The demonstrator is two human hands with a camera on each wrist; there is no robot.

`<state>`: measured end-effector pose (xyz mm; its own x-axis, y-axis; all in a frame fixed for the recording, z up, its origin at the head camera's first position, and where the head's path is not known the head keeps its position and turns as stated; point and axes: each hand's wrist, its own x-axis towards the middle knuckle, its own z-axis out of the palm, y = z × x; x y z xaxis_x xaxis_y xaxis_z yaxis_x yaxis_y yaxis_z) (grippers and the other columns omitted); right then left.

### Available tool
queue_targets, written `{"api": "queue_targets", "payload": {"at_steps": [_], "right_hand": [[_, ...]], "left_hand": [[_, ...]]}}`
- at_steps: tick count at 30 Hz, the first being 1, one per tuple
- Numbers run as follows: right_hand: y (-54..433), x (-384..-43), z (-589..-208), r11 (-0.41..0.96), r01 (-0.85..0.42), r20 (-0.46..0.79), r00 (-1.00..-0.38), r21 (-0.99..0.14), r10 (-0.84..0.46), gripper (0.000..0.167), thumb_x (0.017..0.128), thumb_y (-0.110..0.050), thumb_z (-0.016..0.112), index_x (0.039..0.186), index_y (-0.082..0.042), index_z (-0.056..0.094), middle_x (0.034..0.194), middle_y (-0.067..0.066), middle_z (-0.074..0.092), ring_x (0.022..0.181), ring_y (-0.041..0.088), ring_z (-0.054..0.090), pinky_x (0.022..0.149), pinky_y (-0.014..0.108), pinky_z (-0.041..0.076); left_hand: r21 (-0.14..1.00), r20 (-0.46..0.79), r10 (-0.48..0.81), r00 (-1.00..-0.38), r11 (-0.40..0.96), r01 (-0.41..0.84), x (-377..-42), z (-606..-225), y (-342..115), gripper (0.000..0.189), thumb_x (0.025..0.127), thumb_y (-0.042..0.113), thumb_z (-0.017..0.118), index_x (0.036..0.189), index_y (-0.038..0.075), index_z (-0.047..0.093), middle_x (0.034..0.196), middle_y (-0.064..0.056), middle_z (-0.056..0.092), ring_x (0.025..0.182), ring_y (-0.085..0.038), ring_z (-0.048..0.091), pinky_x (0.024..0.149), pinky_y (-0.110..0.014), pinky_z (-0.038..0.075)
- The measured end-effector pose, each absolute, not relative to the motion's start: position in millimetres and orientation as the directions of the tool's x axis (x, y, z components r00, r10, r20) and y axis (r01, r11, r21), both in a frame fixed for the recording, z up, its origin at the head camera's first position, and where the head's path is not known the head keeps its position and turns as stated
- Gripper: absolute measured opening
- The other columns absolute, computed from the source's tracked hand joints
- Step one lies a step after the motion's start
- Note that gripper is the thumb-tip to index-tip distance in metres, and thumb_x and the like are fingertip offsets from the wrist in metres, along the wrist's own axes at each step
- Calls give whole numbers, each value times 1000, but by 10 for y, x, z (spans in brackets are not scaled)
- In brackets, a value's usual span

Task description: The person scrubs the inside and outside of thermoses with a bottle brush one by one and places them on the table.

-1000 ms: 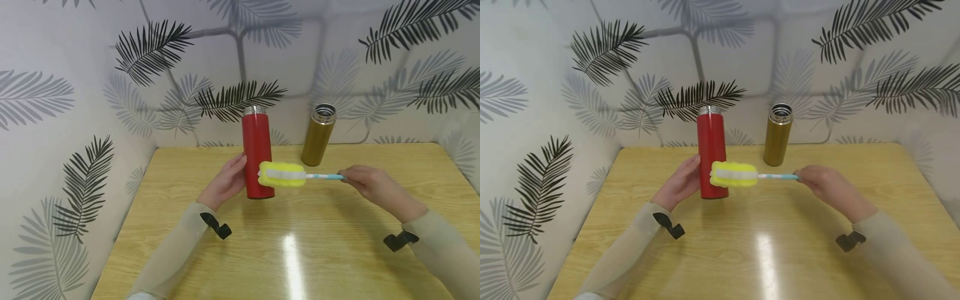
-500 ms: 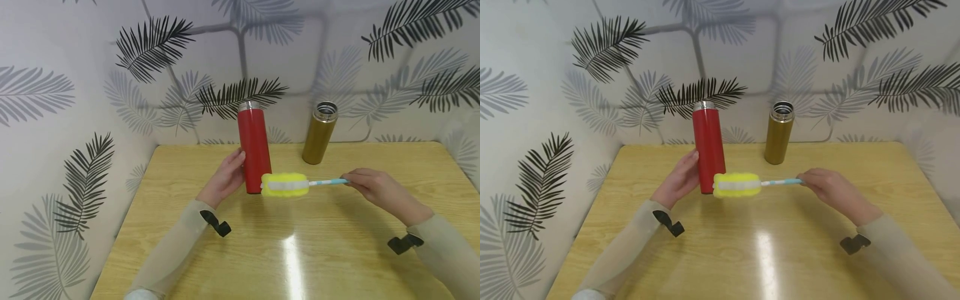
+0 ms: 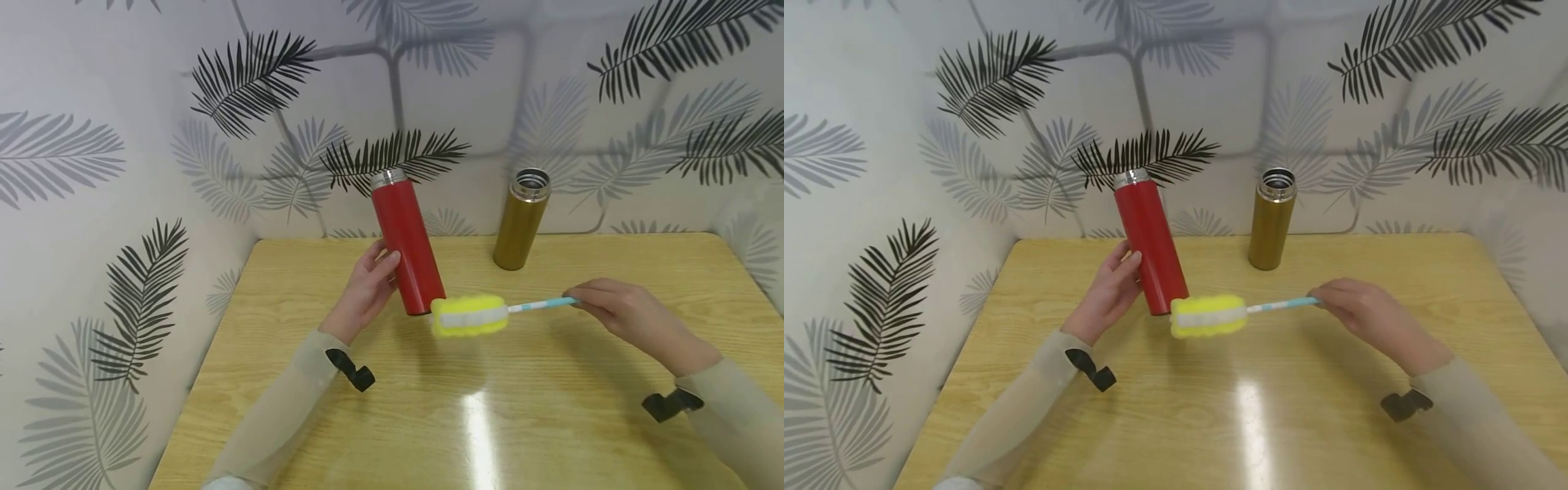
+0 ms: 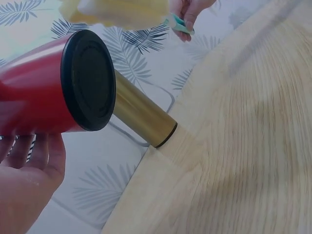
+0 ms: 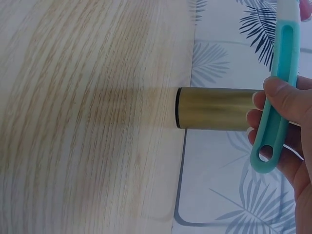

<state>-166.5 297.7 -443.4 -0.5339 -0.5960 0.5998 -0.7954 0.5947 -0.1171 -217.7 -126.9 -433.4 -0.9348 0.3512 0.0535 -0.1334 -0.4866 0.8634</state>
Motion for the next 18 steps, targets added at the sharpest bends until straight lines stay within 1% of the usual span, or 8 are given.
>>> {"api": "queue_targets", "payload": {"at_steps": [2,4,6,7,10,12,15,18], "right_hand": [[2991,-1664,-4443,603,-790,607,-536,-113,-587,61,111,-49,35,105,-6,78,96,1,75,81,23,73,69,32,57],[3004,-1664,-4450,611,-784,613,-539,-112,-578,61,111,-49,35,105,-6,78,96,0,75,81,22,72,69,30,57],[3016,-1663,-4454,616,-778,618,-544,-119,-568,61,110,-50,36,105,-6,78,95,0,75,80,22,72,70,26,56],[3024,-1661,-4454,617,-776,618,-549,-127,-563,61,110,-51,37,105,-6,78,95,0,75,80,21,72,71,22,55],[3058,-1653,-4454,628,-763,615,-571,-153,-544,61,109,-52,37,105,-7,78,95,-1,75,80,19,71,76,14,52],[3090,-1646,-4454,642,-748,613,-589,-167,-527,61,109,-53,37,105,-8,78,93,-1,74,79,18,69,75,13,50],[3140,-1640,-4468,676,-718,619,-610,-168,-495,64,108,-54,36,103,-6,77,92,1,74,77,18,68,70,18,51],[3169,-1631,-4494,704,-689,621,-630,-172,-465,67,108,-55,35,103,-3,76,88,3,73,70,17,65,63,24,50]], "left_hand": [[868,45,345,-937,-478,-134,-2173,-4329,-1285,59,94,28,81,142,13,50,133,-4,63,119,-20,61,100,-32,52],[878,36,337,-941,-461,-132,-2170,-4326,-1301,49,101,18,69,145,12,48,137,-6,61,122,-21,59,101,-34,52],[894,25,323,-946,-431,-124,-2168,-4322,-1314,46,104,9,58,147,11,46,140,-7,59,125,-21,58,101,-35,52],[902,20,313,-950,-416,-118,-2168,-4320,-1319,47,104,7,56,149,11,44,141,-8,58,126,-22,58,101,-36,53],[922,19,277,-961,-377,-90,-2171,-4320,-1332,51,104,6,57,152,11,42,145,-10,56,127,-23,57,100,-36,54],[930,28,248,-968,-362,-65,-2171,-4320,-1336,53,103,7,59,153,11,42,145,-10,55,128,-23,57,99,-36,55],[938,57,203,-978,-348,-17,-2164,-4316,-1337,55,101,6,63,152,9,43,144,-10,56,128,-24,57,99,-35,55],[950,92,139,-986,-308,45,-2157,-4345,-1350,58,98,6,67,151,10,42,142,-9,56,128,-24,56,100,-35,55]]}}
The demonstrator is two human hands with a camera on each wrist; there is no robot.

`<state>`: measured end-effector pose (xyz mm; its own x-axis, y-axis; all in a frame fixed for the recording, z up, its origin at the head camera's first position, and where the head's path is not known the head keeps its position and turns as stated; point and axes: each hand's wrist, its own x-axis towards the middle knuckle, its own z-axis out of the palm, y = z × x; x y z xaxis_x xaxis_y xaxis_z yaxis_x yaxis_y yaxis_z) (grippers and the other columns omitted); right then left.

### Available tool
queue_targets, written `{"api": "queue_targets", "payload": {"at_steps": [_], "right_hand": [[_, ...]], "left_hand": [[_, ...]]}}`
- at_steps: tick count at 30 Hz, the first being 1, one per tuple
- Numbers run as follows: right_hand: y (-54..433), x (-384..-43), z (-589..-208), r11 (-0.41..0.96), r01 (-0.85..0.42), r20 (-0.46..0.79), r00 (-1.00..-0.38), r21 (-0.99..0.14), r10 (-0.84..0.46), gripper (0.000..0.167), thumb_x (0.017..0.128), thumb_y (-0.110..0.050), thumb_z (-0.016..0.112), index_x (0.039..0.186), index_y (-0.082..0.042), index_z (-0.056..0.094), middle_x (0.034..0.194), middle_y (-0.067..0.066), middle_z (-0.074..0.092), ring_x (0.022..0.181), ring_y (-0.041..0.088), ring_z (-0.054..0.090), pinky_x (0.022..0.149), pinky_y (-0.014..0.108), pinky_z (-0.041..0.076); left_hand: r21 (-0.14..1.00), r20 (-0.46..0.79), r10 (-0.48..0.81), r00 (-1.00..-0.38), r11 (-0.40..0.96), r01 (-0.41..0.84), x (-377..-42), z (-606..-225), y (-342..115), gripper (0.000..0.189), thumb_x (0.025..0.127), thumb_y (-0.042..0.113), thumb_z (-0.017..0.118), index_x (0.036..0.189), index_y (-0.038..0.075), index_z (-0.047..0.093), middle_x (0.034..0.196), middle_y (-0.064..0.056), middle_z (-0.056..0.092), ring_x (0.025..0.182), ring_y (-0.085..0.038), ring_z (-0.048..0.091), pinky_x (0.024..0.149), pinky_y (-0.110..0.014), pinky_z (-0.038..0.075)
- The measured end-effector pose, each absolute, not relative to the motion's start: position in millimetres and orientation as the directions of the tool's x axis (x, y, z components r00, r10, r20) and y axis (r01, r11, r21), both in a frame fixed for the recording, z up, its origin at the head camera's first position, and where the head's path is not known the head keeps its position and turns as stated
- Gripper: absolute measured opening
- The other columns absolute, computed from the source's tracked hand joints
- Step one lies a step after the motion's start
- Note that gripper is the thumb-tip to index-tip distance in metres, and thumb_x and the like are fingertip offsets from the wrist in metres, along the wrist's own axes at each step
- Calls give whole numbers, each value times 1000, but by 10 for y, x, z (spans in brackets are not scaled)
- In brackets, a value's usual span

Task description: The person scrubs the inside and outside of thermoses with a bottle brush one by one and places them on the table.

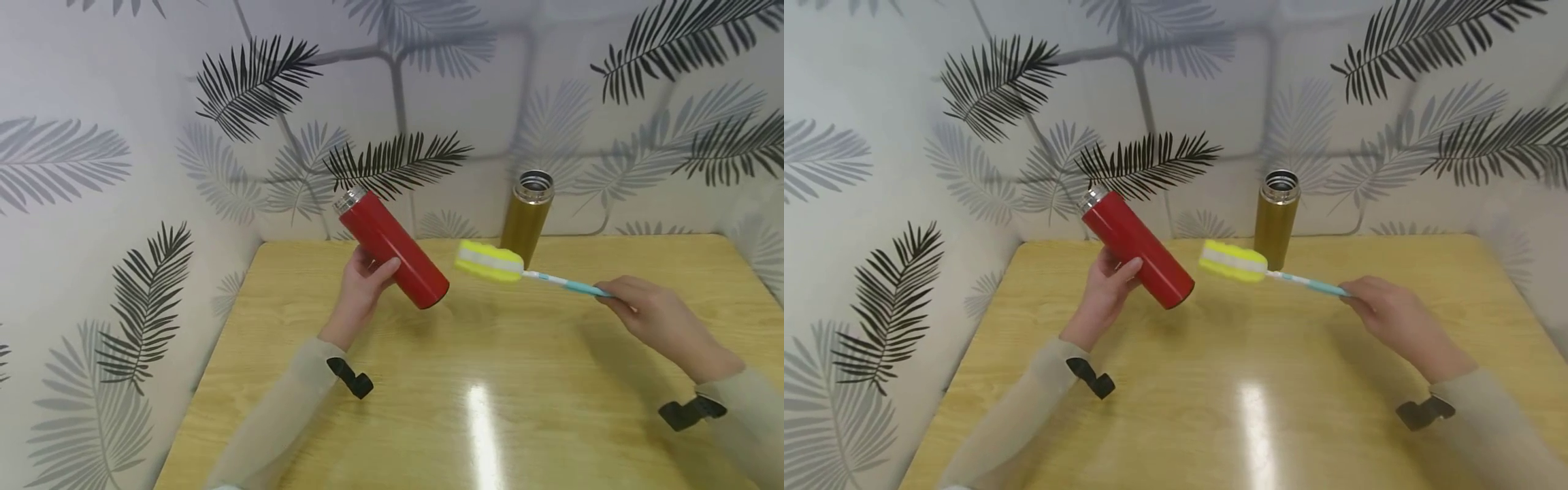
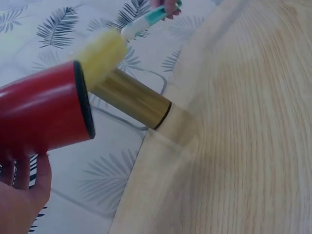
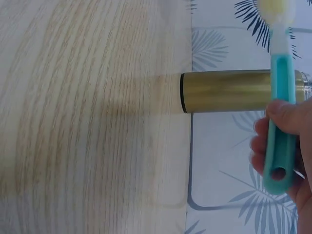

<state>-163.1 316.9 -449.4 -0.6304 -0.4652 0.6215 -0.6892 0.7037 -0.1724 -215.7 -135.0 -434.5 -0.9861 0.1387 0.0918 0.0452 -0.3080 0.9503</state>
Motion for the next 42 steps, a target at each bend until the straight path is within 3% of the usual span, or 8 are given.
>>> {"api": "queue_targets", "payload": {"at_steps": [5,7,12,18,28,33,39,42], "right_hand": [[3121,-1616,-4519,755,-629,577,-691,-185,-435,68,107,-57,35,106,-4,77,87,4,72,70,19,65,60,38,54],[3056,-1630,-4509,766,-624,575,-688,-156,-443,69,108,-58,33,104,-6,77,86,5,73,70,23,68,58,45,56],[2858,-1702,-4427,732,-679,632,-589,-50,-504,69,110,-56,33,97,-6,79,81,3,72,66,22,67,55,43,54],[2646,-1775,-4308,679,-734,699,-488,-5,-523,62,112,-48,39,97,-5,79,82,4,76,67,24,68,60,42,50],[2633,-1776,-4283,612,-790,780,-360,37,-512,50,111,-37,52,93,0,80,78,8,76,63,24,65,69,44,50],[2713,-1805,-4303,658,-752,791,-425,-38,-440,55,109,-43,51,92,0,80,77,11,76,63,28,66,81,52,45],[2696,-1821,-4353,664,-726,775,-519,-178,-360,57,106,-51,54,91,-3,80,77,11,72,80,32,60,97,60,36],[2640,-1815,-4387,644,-735,777,-526,-212,-346,55,105,-51,56,90,-4,80,76,10,72,85,34,59,98,58,34]], "left_hand": [[972,163,53,-985,-179,151,-2128,-4386,-1338,70,93,8,75,152,17,39,143,-5,57,131,-23,54,103,-36,53],[973,193,54,-980,-142,184,-2113,-4376,-1312,74,91,11,78,152,19,38,143,-5,58,131,-23,55,104,-38,52],[955,287,36,-957,-83,284,-2099,-4348,-1202,75,88,14,82,149,20,40,140,-4,61,127,-24,59,100,-38,56],[919,393,-16,-919,17,393,-2100,-4371,-1075,75,83,16,86,144,19,43,136,0,63,124,-19,59,95,-35,56],[917,398,-66,-915,0,398,-2112,-4371,-1120,73,88,15,83,149,18,42,140,-2,61,126,-21,57,100,-45,54],[930,364,-45,-930,-48,366,-2081,-4349,-1121,71,89,14,81,149,16,43,140,-4,61,126,-22,58,100,-41,55],[932,355,-27,-935,-74,356,-2070,-4321,-1058,69,88,14,82,147,19,45,137,-4,63,123,-24,60,97,-37,57],[930,360,-28,-932,-72,361,-2077,-4322,-1037,70,88,13,83,146,19,45,137,-4,63,122,-23,59,98,-38,56]]}}
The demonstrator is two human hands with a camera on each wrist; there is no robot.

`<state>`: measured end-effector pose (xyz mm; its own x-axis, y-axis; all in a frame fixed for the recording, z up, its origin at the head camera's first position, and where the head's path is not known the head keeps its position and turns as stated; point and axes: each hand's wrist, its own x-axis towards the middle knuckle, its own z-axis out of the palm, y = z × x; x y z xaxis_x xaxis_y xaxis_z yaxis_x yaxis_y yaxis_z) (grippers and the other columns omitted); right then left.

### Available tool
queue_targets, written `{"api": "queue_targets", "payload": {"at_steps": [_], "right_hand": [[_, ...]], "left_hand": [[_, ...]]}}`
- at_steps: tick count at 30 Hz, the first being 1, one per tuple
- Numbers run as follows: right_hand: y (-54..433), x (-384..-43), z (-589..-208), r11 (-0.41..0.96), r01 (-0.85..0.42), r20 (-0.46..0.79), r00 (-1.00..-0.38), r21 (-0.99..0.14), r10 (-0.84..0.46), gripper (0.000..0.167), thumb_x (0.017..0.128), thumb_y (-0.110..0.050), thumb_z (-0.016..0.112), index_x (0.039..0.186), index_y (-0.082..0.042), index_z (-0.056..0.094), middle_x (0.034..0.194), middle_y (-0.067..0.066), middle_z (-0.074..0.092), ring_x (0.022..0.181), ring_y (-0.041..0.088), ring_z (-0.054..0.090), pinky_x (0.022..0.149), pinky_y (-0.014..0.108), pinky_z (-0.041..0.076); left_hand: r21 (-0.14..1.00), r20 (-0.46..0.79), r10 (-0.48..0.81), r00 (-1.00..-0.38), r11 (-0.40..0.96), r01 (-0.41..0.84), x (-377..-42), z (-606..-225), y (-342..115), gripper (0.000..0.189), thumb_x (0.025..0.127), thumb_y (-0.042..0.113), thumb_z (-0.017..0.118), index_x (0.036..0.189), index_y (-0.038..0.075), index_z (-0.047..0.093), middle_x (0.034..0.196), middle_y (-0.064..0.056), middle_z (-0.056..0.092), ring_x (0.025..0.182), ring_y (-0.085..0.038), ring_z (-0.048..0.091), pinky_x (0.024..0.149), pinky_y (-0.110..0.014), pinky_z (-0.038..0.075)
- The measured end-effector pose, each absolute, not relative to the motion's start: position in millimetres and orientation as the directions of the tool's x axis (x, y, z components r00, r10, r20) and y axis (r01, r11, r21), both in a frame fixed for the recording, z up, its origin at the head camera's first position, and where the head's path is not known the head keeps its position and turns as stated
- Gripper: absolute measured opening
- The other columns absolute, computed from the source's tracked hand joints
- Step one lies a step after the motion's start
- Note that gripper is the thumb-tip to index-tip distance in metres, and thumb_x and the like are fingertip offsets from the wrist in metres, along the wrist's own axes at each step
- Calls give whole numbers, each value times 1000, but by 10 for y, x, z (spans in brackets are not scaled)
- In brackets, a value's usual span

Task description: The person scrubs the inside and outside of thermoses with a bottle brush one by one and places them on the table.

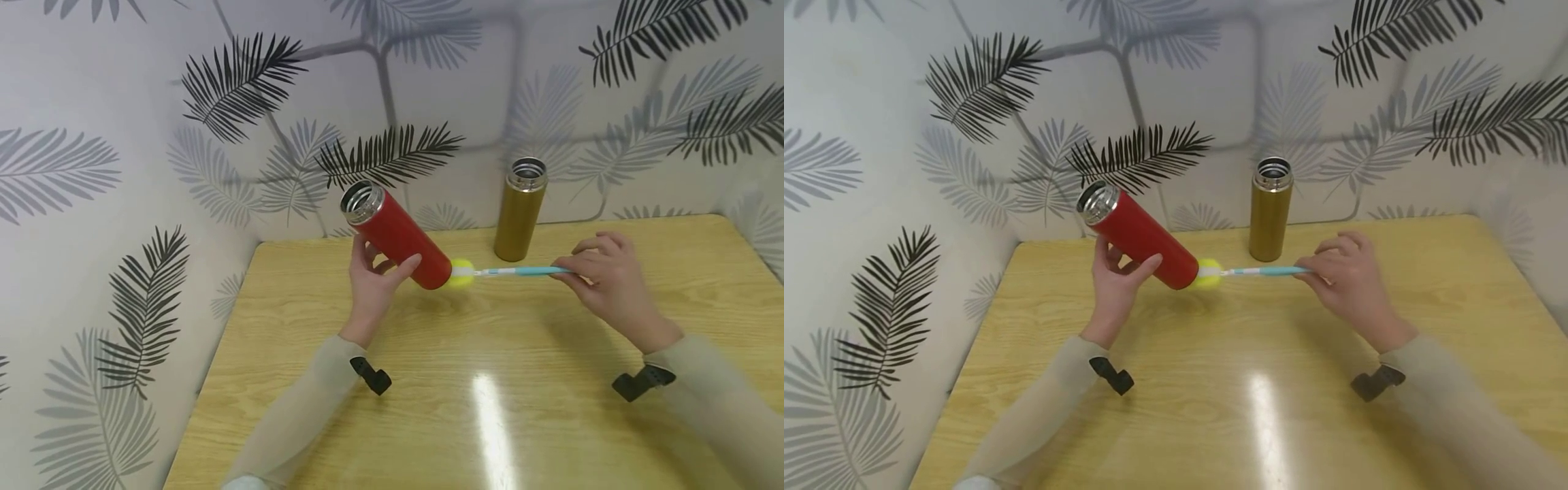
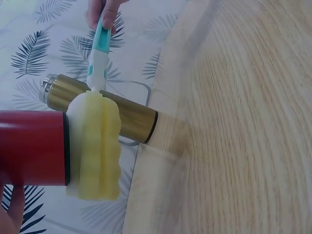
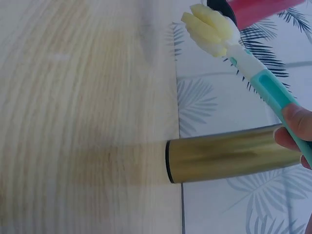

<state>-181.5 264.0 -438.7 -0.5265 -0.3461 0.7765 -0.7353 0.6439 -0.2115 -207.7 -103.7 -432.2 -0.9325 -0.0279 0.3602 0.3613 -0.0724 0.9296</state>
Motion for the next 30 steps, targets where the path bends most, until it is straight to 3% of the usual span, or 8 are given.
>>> {"api": "queue_targets", "payload": {"at_steps": [6,9,14,19,23,27,30], "right_hand": [[2596,-1779,-4439,600,-763,812,-498,-243,-305,54,103,-53,59,87,-6,80,72,6,72,87,33,59,106,48,34],[2665,-1775,-4437,607,-754,823,-497,-251,-277,56,102,-55,59,85,-6,80,70,6,71,86,34,57,103,44,32],[2765,-1782,-4393,641,-720,796,-539,-266,-275,59,102,-57,57,86,-5,80,70,7,70,89,36,55,94,48,30],[2697,-1777,-4374,633,-721,740,-583,-282,-335,57,103,-55,56,90,-5,80,75,7,72,94,36,55,93,51,32],[2621,-1744,-4382,600,-754,754,-552,-269,-355,54,104,-52,58,89,-5,80,75,6,71,92,36,54,90,50,32],[2620,-1701,-4391,590,-773,775,-514,-233,-367,54,104,-52,57,91,-6,81,75,2,73,76,23,54,79,36,34],[2691,-1662,-4388,587,-769,741,-544,-253,-394,54,104,-55,55,96,-9,82,79,-3,74,67,8,53,70,23,37]], "left_hand": [[926,377,-56,-925,-15,378,-2099,-4308,-1056,72,87,17,85,146,19,45,136,-2,63,121,-21,59,99,-39,55],[927,374,-54,-926,5,374,-2084,-4291,-1073,72,87,18,85,147,20,45,136,-1,63,120,-21,59,98,-39,56],[936,351,-32,-936,-15,352,-2036,-4289,-1061,72,86,18,85,146,21,46,134,-2,64,118,-23,61,95,-38,58],[936,353,-26,-935,-11,353,-2018,-4303,-1002,72,87,20,85,147,20,44,135,-2,64,119,-22,61,96,-39,58],[929,370,-64,-927,18,369,-2052,-4311,-1007,71,88,19,85,146,20,44,135,-2,64,119,-21,61,97,-39,57],[931,363,-109,-925,-2,365,-2102,-4341,-1076,70,87,17,86,144,18,45,132,-2,65,116,-21,62,94,-37,58],[936,346,-121,-930,-22,351,-2119,-4368,-1144,71,87,17,86,144,16,44,132,-3,65,116,-21,61,92,-35,59]]}}
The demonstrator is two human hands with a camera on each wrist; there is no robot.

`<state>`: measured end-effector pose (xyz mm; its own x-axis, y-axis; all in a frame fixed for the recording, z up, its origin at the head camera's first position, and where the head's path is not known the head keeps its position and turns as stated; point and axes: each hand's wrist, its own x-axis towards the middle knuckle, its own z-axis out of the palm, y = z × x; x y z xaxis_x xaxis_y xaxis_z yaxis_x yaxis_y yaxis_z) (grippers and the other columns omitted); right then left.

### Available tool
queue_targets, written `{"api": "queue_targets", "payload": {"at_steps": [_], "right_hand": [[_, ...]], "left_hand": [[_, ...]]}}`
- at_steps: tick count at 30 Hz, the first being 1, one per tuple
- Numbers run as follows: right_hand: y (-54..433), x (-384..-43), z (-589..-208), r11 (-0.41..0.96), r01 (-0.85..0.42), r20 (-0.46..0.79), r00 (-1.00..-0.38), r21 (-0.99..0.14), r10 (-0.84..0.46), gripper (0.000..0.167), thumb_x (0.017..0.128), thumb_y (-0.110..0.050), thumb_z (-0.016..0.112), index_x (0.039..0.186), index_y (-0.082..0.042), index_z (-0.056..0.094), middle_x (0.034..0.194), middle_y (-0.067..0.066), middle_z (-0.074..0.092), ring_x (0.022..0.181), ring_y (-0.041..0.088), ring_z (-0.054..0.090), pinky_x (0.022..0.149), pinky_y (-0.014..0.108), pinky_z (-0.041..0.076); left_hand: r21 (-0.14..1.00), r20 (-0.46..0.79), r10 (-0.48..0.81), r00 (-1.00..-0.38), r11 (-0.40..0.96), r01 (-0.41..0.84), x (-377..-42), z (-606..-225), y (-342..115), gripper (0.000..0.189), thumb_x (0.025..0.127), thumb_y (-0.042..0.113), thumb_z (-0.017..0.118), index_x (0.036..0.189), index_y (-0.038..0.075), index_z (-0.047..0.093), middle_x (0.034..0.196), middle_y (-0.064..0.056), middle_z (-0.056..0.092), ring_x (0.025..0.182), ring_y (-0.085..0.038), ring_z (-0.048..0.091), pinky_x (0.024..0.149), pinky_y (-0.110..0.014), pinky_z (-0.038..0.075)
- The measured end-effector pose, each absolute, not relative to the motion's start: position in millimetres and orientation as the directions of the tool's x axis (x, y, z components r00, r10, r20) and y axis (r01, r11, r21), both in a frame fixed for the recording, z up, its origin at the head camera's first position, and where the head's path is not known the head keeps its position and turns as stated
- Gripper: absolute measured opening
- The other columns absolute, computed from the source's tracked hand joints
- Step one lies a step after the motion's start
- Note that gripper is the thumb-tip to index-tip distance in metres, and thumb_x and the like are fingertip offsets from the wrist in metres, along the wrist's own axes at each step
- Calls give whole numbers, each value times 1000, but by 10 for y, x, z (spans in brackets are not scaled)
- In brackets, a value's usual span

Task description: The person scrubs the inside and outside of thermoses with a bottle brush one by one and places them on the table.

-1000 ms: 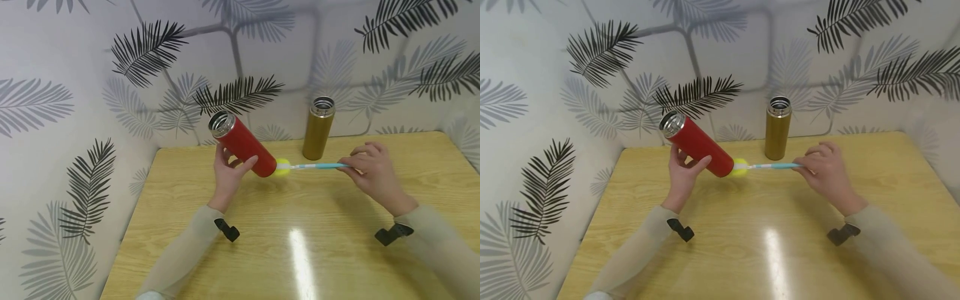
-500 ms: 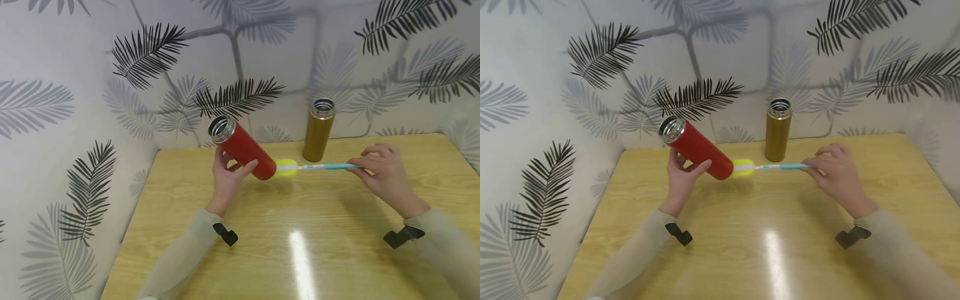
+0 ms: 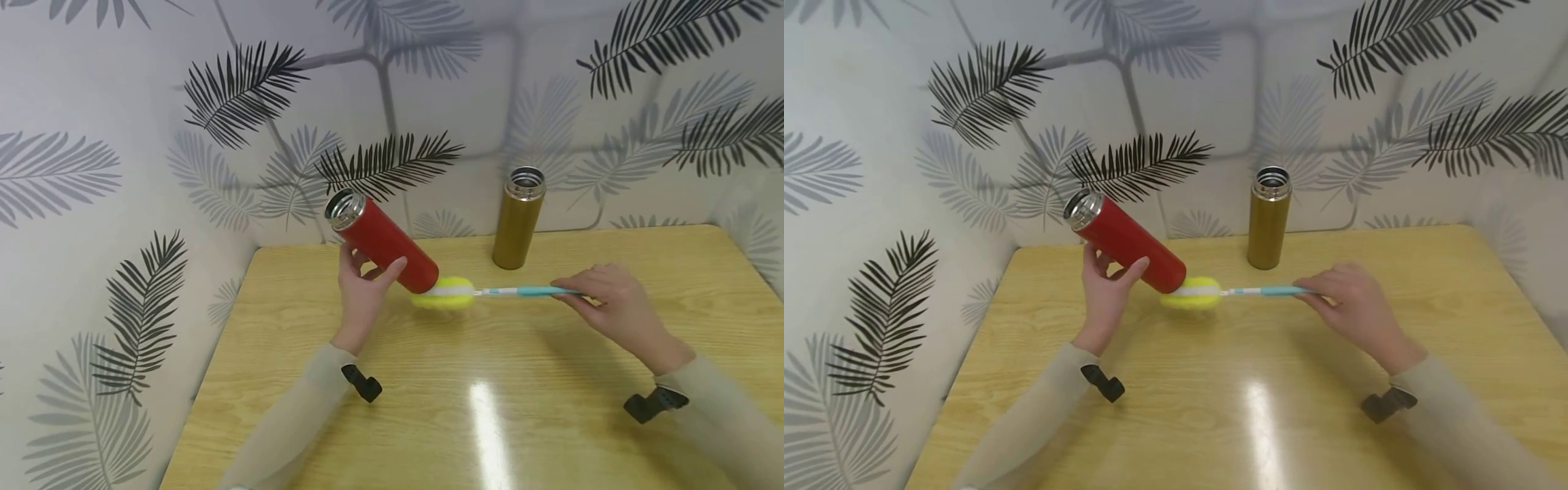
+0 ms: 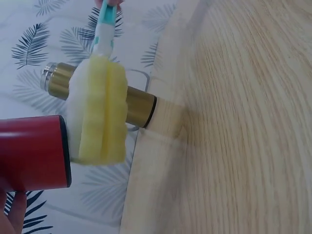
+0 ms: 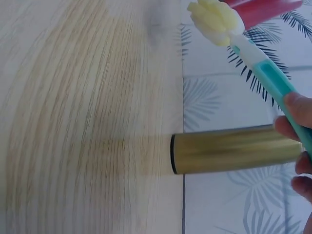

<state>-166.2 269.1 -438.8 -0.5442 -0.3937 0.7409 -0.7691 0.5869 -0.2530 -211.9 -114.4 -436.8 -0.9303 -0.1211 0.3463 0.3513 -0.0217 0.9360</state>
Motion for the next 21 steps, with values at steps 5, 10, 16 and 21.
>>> {"api": "queue_targets", "payload": {"at_steps": [5,10,16,21], "right_hand": [[2877,-1555,-4350,572,-720,605,-671,-393,-428,28,102,-36,69,104,-11,81,88,-8,73,71,-4,55,62,14,45],[3026,-1448,-4208,590,-642,496,-762,-491,-416,37,79,5,84,112,-13,80,101,-19,73,78,-8,60,66,12,45],[3205,-1319,-4052,659,-471,334,-882,-587,-332,26,86,2,81,108,-12,80,92,-22,71,73,-3,61,60,16,46],[3331,-1275,-4001,629,-329,188,-941,-704,-282,23,96,0,71,118,-7,77,77,-5,67,66,12,55,56,25,41]], "left_hand": [[945,326,-139,-935,28,325,-2114,-4398,-1298,70,88,22,86,143,16,44,132,-2,64,117,-21,61,94,-33,58],[946,322,-177,-930,102,308,-2146,-4448,-1504,69,87,29,87,141,16,45,130,1,65,114,-19,63,95,-35,57],[952,292,-219,-931,159,261,-2170,-4455,-1764,70,86,26,88,141,12,46,128,-2,66,107,-19,64,91,-35,55],[948,290,-253,-923,209,241,-2228,-4470,-2020,70,87,27,87,142,12,46,127,-4,67,107,-17,61,85,-31,52]]}}
